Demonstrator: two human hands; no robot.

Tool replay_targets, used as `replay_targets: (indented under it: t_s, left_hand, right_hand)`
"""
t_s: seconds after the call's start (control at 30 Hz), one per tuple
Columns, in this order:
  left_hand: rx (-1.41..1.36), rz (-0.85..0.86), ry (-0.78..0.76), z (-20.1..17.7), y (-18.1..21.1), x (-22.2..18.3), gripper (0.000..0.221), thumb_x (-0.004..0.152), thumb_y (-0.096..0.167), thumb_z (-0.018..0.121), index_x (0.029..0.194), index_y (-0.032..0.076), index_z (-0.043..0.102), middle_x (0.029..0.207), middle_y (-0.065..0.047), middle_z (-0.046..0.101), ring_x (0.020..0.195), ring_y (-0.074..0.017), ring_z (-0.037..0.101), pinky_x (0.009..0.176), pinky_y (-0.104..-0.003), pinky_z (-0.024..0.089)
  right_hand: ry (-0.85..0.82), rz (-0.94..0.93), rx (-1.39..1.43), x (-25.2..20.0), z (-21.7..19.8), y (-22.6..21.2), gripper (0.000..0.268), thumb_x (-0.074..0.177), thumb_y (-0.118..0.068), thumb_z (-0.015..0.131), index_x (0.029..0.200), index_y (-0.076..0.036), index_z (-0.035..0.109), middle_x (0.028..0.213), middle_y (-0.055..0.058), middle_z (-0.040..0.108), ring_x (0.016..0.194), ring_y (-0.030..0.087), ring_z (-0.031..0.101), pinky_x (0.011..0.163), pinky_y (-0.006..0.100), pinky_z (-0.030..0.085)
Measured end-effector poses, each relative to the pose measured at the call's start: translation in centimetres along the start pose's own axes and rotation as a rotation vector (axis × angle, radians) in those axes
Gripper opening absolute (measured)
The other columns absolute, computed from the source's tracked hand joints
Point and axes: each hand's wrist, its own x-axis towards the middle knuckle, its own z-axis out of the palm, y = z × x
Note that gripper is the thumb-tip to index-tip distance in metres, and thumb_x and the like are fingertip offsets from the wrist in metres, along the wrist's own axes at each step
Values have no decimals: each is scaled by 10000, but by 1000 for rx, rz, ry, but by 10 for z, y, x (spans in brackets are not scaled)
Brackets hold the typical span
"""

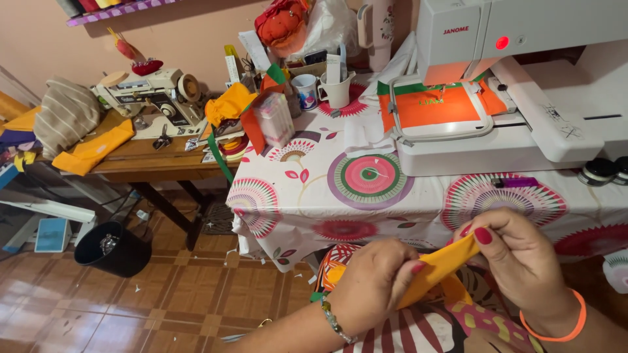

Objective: Preparing a yellow garment for machine embroidery by securing it in a hoop and placing stabilizers.

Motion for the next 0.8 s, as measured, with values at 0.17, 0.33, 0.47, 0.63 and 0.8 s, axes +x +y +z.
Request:
replay_targets:
  t_s: [0.17, 0.33, 0.47, 0.63, 0.8]
  left_hand:
    - [66, 94, 33, 1, 9, 18, 310, 1090, 337, 482, 968, 59, 549, 874, -96, 622, 747, -326, 607, 633, -445, 468]
    - [-27, 91, -110, 5, 1, 24, 405, 1073, 432, 455, 897, 70, 494, 740, -96, 529, 609, -322, 525, 561, -419, 380]
    - [-174, 72, -165, 4, -6, 26, 435, 1101, 386, 417, 796, 76, 417, 684, -96, 462, 585, -323, 466, 576, -416, 348]
    - [-321, -27, -252, 2, -26, 27, 418, 1107, 373, 454, 779, 114, 443, 695, -10, 453, 612, -185, 445, 587, -353, 345]
    - [-177, -101, -150, -10, -86, 27, 393, 1101, 354, 448, 809, 111, 551, 719, 4, 547, 624, -156, 523, 591, -329, 410]
  right_hand:
    - [-55, -77, -159, 2, 2, -8, 233, 1047, -196, 536, 967, -17, 662, 927, 103, 767, 774, 152, 728, 701, 248, 593]
    - [-69, -131, -367, 4, -1, -10, 226, 1017, -227, 546, 956, -63, 689, 876, 28, 754, 714, 98, 680, 655, 226, 562]
    - [-124, -197, -429, 8, 0, -10, 232, 1014, -235, 534, 946, -71, 684, 887, 27, 777, 778, 116, 747, 729, 242, 590]
    - [-138, -195, -484, 19, 2, 3, 277, 1006, -299, 537, 912, -107, 712, 822, -19, 781, 717, 95, 745, 681, 236, 571]
    - [-245, -128, -483, 47, -7, 27, 290, 985, -311, 555, 1094, -79, 690, 1010, 23, 805, 832, 128, 811, 742, 257, 634]
